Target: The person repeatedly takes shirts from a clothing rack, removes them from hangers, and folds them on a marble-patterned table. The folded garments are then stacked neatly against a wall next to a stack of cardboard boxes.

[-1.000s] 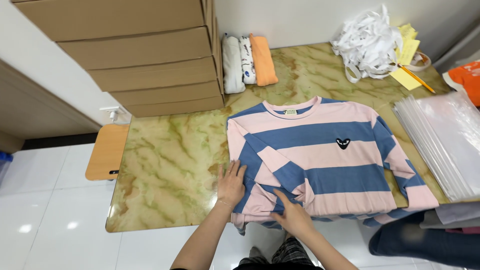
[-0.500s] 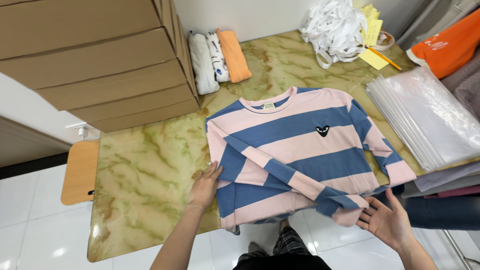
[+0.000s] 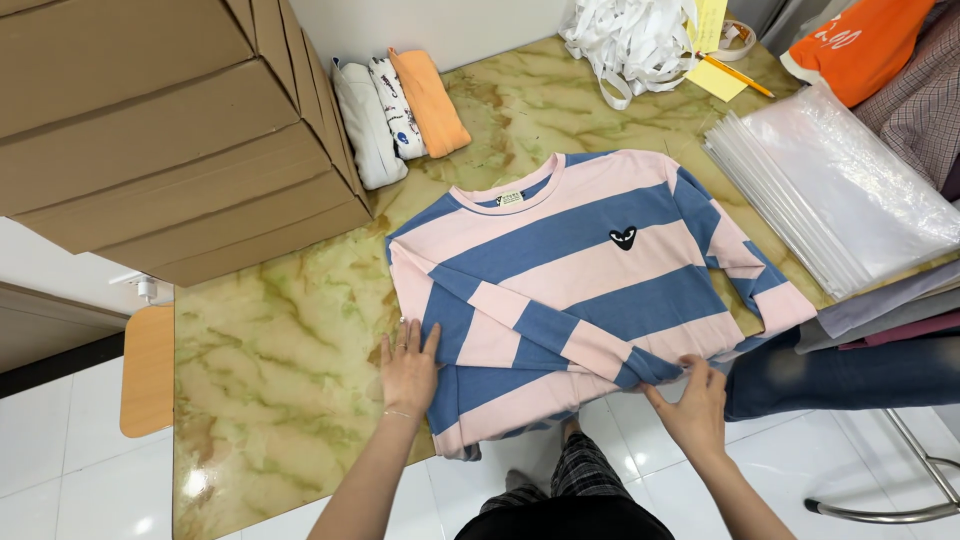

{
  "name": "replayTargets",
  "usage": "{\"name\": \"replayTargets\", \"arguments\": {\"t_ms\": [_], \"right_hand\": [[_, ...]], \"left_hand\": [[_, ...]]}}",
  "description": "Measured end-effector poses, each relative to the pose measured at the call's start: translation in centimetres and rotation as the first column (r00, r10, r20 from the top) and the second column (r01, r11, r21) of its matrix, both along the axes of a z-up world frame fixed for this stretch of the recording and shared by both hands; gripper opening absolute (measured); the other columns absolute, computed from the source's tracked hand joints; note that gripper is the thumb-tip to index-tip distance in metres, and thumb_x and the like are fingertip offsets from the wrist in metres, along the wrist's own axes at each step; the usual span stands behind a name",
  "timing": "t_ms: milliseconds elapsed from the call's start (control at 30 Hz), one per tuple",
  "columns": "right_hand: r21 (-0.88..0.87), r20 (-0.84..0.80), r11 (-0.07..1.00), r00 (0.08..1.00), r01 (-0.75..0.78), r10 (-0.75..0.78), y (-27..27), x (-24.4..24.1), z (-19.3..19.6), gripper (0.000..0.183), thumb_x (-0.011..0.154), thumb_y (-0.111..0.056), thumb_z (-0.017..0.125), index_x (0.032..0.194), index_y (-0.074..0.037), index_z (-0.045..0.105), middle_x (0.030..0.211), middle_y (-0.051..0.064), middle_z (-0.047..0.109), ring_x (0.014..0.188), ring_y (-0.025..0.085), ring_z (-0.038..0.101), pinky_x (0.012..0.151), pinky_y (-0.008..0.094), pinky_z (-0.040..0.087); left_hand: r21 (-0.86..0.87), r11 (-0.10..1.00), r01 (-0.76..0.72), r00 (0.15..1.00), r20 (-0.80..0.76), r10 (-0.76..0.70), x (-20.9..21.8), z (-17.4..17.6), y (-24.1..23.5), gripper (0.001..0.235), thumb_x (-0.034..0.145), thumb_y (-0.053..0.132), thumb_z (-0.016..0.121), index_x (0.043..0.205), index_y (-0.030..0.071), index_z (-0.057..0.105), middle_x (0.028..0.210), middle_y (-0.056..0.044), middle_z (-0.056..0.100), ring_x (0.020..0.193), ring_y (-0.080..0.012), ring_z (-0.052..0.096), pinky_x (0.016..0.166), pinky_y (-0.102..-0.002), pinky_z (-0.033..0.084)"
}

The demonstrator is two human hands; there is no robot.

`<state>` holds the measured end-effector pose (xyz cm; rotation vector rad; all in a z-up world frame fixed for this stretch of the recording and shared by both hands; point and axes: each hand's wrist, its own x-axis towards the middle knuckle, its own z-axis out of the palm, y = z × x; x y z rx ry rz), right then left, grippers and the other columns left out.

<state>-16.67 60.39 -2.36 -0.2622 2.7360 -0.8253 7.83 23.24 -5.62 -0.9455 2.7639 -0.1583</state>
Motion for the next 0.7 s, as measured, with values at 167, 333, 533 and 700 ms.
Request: {"name": "replayTargets", "arguments": {"t_ms": [167,333,533,700], "right_hand": [[-0.115,0.037,0.993,0.999,0.030,-0.026,2.2,-2.5,-6.8,0.067,0.075,-0.020,0.082,0.132,-0.009,0.047,0.133,0.015,0.062,0.124,0.034,0.061,0.098,0.048,0.048],[0.045,-0.184,0.991,0.974,-0.127,0.133,6.4,-7.5,-14.1,0.022,0.091,-0.041,0.081,0.108,-0.027,0.078,0.124,0.010,0.072,0.123,0.038,0.071,0.105,0.048,0.057],[-0.597,0.427,0.800,0.869,0.061,0.252,10.7,-11.7,-5.6,0.007,0.103,-0.014,0.068,0.101,-0.009,0.064,0.090,0.003,0.064,0.079,0.013,0.057,0.067,0.025,0.042],[-0.280,0.741,0.928,0.670,0.247,0.045,10.0,-12.1,-3.6,0.017,0.095,-0.012,0.080,0.098,0.000,0.068,0.105,0.019,0.080,0.079,0.026,0.067,0.060,0.036,0.049]], "left_hand": [[-0.023,0.981,0.193,0.971,-0.142,-0.194,-0.3,-1.8,1.0,0.060,0.100,0.011,0.040,0.159,0.023,0.040,0.165,-0.016,0.039,0.152,-0.0344,0.036,0.122,-0.051,0.031],[0.211,0.959,0.186,0.965,-0.222,-0.139,0.8,-2.4,-1.2,0.060,0.101,0.019,0.059,0.159,0.025,0.047,0.167,-0.015,0.040,0.154,-0.0314,0.038,0.120,-0.049,0.042],[0.442,0.874,0.204,0.955,-0.286,-0.079,1.4,-0.9,-3.0,0.059,0.100,0.025,0.065,0.156,0.023,0.048,0.168,-0.012,0.035,0.154,-0.0267,0.036,0.119,-0.042,0.041],[0.397,0.876,0.275,0.952,-0.239,-0.191,1.3,0.7,-3.5,0.068,0.090,0.015,0.065,0.155,0.026,0.050,0.169,-0.012,0.032,0.154,-0.0298,0.034,0.118,-0.043,0.044]]}}
